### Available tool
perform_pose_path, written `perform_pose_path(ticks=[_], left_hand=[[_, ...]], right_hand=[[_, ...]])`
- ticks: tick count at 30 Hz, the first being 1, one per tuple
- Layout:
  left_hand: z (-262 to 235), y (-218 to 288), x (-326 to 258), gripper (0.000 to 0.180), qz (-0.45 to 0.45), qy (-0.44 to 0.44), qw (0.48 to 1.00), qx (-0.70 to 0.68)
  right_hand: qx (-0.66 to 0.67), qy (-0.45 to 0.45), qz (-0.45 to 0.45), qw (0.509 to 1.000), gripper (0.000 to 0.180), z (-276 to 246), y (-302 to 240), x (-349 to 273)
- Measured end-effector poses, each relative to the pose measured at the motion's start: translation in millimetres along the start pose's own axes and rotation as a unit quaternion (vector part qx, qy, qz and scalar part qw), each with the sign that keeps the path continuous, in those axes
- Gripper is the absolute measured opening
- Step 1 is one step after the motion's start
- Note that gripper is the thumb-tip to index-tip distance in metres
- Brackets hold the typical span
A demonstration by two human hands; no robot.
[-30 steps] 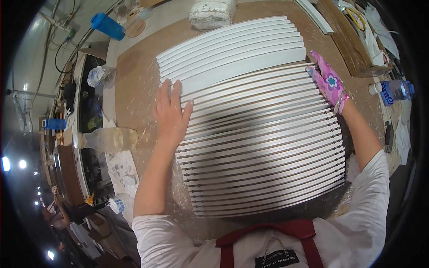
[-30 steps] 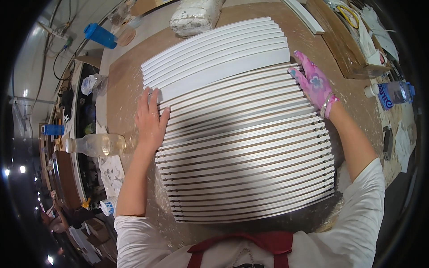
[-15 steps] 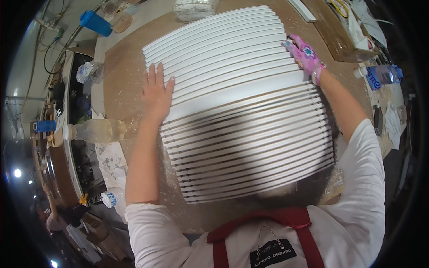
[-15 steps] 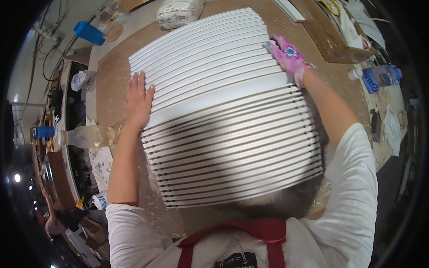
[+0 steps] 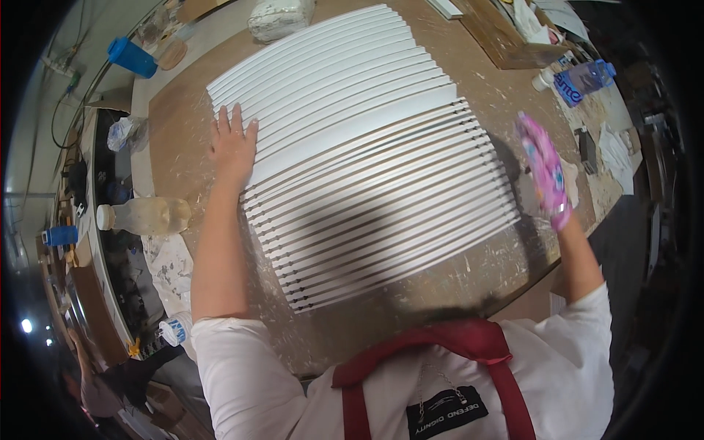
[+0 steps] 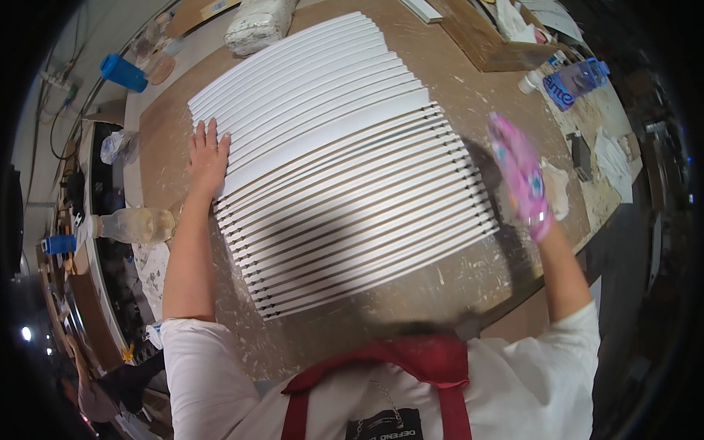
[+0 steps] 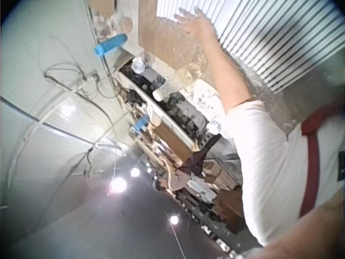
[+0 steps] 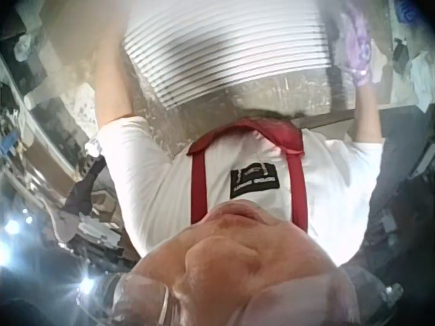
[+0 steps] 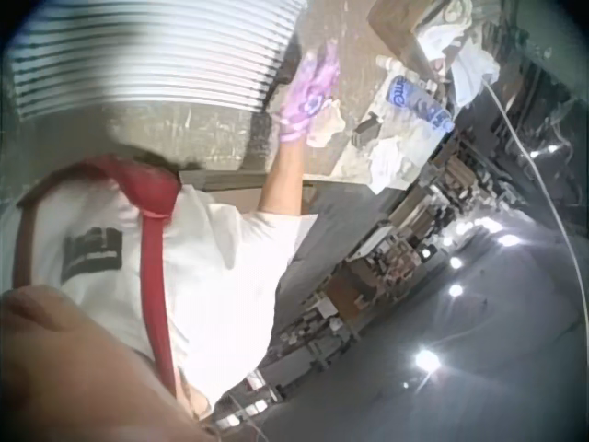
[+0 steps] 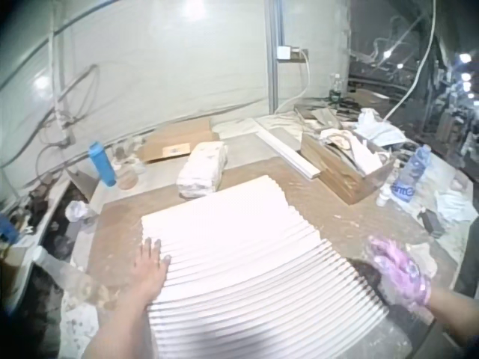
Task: The person cleans a white slatted panel and individual white strips by wiping them with a cloth.
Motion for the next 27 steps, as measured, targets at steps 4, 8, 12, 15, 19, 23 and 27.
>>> perform_pose_path(ticks=[4, 8, 12, 15, 19, 23, 27], left_hand=[[40, -45, 39, 0.062, 0.047, 0.034, 0.998, 0.035], [13, -12, 14, 0.062, 0.044, 0.007, 0.999, 0.030], [-28, 7, -33, 0.058, 0.087, 0.113, 0.989, -0.027], [-50, 21, -117, 0.053, 0.217, 0.098, 0.947, -0.217], [-41, 11, -250, 0.068, 0.177, 0.100, 0.954, -0.219], [-17, 4, -320, 0.080, 0.030, -0.054, 0.946, -0.317], [-6, 11, -325, 0.067, -0.027, 0.036, 0.956, -0.289]], right_hand=[[-0.230, 0.012, -0.102, 0.968, 0.045, -7, -17, -106], [-0.316, 0.038, -0.087, 0.944, 0.046, 1, -17, -174], [-0.264, 0.026, -0.070, 0.962, 0.045, 10, -20, -216], [-0.286, 0.008, -0.071, 0.956, 0.049, 16, -17, -224], [0.081, 0.103, 0.065, 0.989, 0.061, 9, 16, -199], [0.025, 0.052, 0.021, 0.998, 0.068, 17, 36, -151], [0.037, 0.030, 0.056, 0.997, 0.057, 8, 61, -124]])
Point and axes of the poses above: each hand's wrist, its own x-axis towards the middle knuckle, its own z-axis out of the palm, y = z × x, the point moved 1 cm from there along x, towards the middle knuckle, and after that the axes turned 14 degrees about x, right-handed, at the moved point
